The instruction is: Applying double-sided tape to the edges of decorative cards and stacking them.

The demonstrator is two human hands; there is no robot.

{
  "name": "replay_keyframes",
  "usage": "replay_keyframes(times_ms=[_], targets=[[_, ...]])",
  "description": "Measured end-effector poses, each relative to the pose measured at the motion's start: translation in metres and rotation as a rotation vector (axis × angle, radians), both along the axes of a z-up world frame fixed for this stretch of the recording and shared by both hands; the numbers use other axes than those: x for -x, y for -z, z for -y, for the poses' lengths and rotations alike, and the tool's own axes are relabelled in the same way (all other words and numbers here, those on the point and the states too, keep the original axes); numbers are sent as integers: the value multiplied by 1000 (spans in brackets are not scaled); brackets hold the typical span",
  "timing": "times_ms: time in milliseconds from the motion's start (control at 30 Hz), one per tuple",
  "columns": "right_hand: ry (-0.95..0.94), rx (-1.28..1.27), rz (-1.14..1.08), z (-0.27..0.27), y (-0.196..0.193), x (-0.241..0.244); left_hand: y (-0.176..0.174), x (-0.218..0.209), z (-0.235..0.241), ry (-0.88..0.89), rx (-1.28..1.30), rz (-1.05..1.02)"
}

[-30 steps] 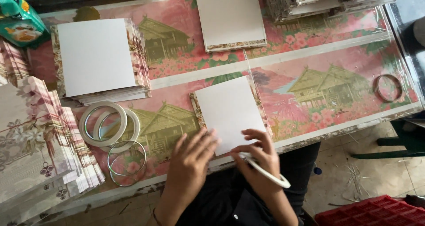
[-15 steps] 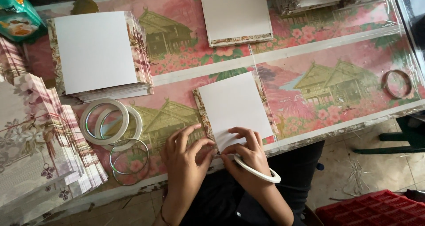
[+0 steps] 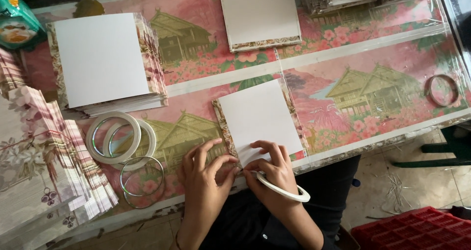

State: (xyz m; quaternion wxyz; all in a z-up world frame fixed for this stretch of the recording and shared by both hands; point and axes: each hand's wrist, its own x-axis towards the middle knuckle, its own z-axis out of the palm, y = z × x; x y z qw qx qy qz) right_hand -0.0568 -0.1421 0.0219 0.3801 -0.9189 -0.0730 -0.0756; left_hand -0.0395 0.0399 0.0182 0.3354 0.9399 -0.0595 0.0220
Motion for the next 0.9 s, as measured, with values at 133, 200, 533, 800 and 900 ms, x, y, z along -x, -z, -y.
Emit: replay_keyframes(times_ms=[133, 200, 533, 800, 900], targets=[[-5, 2, -2, 1, -1, -1, 0, 0, -1, 6, 0, -8], [-8, 1, 0, 0, -3, -1, 0, 0, -1, 12, 8, 9], [9, 26, 41, 11, 7, 6, 10, -6, -7, 69, 22, 9], [285, 28, 92, 115, -19, 3, 18, -6, -11, 25, -93, -99], [314, 62, 70, 126, -12, 1, 18, -4, -10, 11, -111, -109]])
